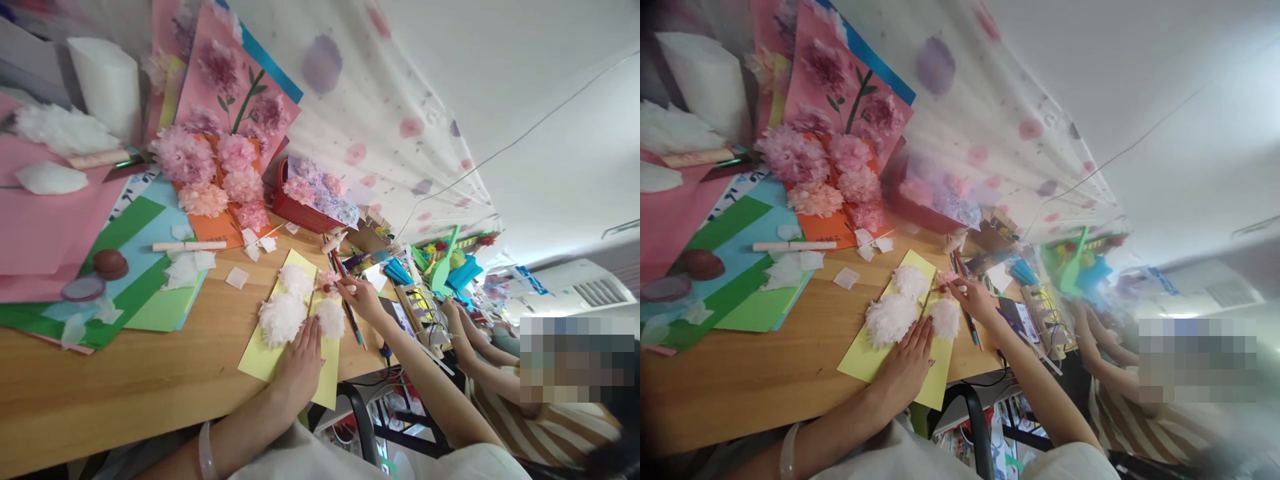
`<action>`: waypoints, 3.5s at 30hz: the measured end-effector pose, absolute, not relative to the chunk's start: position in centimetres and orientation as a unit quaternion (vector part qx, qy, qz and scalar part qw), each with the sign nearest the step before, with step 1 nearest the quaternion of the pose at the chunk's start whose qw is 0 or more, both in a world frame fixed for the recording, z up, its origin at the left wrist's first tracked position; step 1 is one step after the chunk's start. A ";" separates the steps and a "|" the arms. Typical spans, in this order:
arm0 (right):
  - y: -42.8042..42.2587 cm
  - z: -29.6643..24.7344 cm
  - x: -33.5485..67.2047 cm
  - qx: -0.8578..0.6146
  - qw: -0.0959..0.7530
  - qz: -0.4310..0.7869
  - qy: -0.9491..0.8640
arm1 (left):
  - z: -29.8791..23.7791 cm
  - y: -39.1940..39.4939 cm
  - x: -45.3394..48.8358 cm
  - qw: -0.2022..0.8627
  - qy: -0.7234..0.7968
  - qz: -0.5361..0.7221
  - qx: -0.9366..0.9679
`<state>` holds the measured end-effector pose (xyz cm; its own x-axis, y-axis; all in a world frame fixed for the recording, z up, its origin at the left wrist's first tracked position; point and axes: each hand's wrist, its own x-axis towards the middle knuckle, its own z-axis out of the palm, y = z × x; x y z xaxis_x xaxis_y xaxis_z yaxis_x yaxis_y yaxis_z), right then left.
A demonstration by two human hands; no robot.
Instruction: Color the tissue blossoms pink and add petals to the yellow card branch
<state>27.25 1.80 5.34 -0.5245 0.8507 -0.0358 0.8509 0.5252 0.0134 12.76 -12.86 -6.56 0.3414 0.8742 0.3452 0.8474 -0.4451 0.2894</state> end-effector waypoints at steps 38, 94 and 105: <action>5.0 2.5 25.8 0.530 -0.355 -0.145 0.756 | -5.5 -14.7 9.6 -0.160 0.514 0.132 0.833; 9.1 1.4 21.8 0.541 -0.357 -0.085 0.757 | -4.9 -14.7 10.8 -0.234 0.537 0.190 0.788; 4.4 -0.2 23.8 0.557 -0.415 -0.121 0.709 | -5.6 -14.6 10.6 -0.236 0.533 0.176 0.793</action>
<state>23.78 4.41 -0.17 -0.0346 0.8905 0.4537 0.6886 0.3503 -0.6349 10.64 -14.61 -5.56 0.3688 0.7623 0.5318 0.9291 -0.3191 -0.1869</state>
